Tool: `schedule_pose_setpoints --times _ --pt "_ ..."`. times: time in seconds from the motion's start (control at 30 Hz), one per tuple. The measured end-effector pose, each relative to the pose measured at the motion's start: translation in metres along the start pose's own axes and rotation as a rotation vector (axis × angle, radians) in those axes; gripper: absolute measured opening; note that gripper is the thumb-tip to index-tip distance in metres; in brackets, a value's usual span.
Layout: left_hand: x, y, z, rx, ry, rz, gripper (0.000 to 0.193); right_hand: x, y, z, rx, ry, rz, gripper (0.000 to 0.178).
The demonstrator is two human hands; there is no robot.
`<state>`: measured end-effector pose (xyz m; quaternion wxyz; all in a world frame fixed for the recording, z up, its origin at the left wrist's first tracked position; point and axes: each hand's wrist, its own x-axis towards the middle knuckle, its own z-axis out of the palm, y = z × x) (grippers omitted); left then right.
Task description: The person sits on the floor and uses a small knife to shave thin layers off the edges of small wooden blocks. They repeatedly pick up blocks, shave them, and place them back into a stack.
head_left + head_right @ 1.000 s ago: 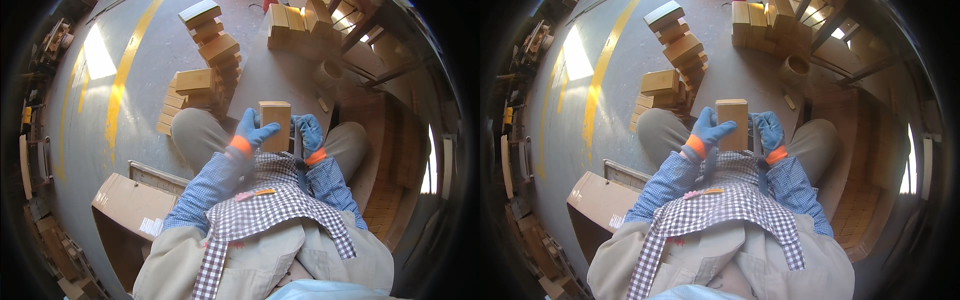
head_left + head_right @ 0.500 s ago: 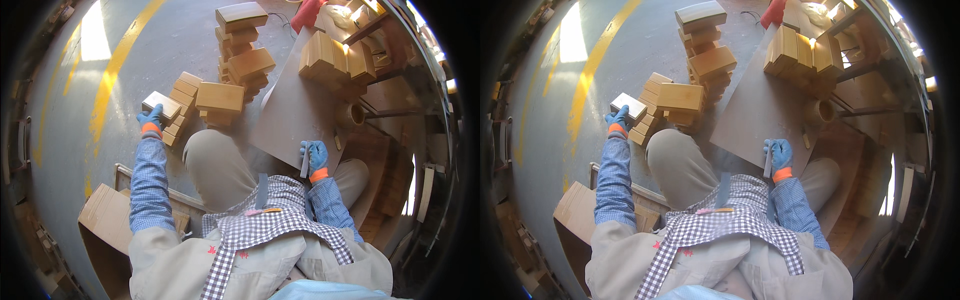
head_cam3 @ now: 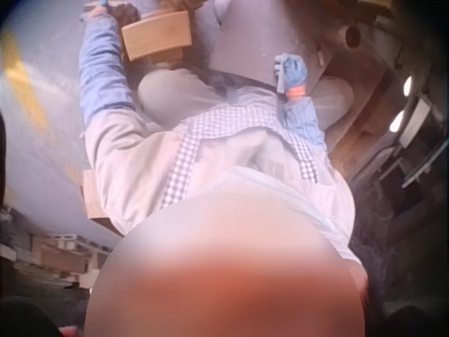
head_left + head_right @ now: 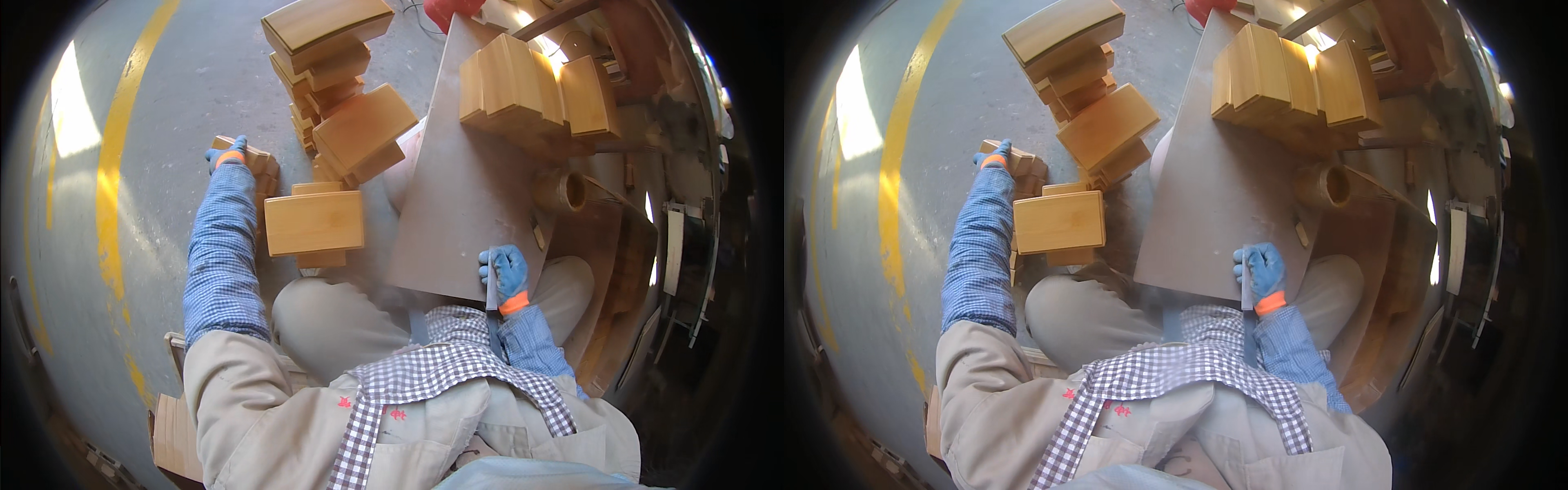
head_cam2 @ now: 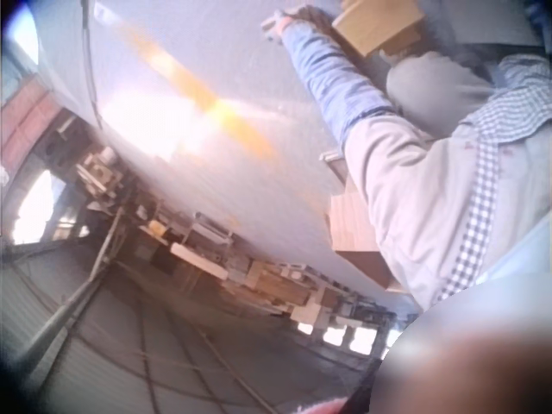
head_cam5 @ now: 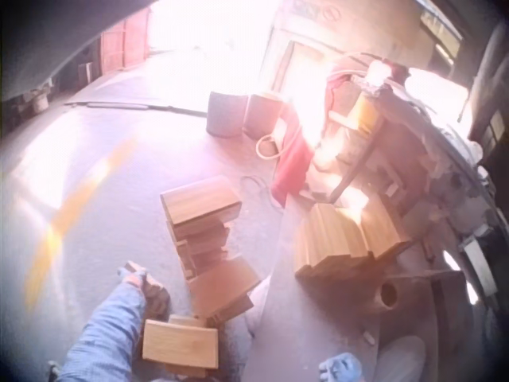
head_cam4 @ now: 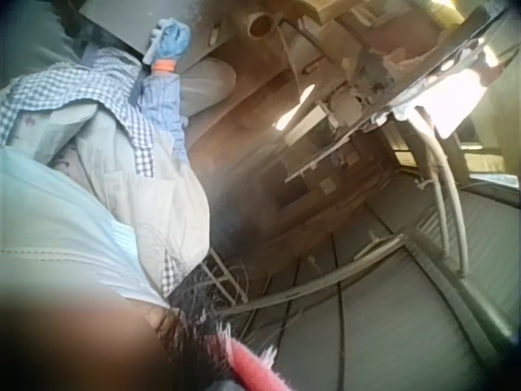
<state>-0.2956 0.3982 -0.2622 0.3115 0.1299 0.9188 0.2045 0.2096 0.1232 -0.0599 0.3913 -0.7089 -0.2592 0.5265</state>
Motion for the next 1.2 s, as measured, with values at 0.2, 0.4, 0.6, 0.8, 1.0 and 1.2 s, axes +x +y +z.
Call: schedule_pose_setpoints --times 0.2,0.4,0.6,0.8,1.0,1.2 --pt "-0.023 -0.013 -0.058 -0.107 -0.527 -0.065 0.071 0.001 0.001 -0.004 0.132 -0.089 0.021 0.013" --pt "-0.198 0.027 -0.181 -0.459 -0.389 0.464 0.022 0.0 0.001 -0.01 0.183 -0.113 0.022 0.017" --pt "-0.453 0.098 -0.083 -0.578 -0.562 1.318 0.051 -0.004 0.004 -0.012 0.309 -0.15 -0.024 0.016" --pt "-0.58 0.216 0.035 0.073 -0.232 1.148 0.115 -0.022 0.01 -0.017 0.482 -0.115 0.02 0.013" --pt "-0.542 0.185 0.02 -0.261 -0.698 1.057 0.085 -0.02 0.018 -0.04 0.668 -0.122 0.068 0.013" --pt "-0.49 0.02 -0.035 0.031 -0.293 1.38 0.061 -0.01 0.034 -0.047 0.617 -0.147 0.091 0.021"
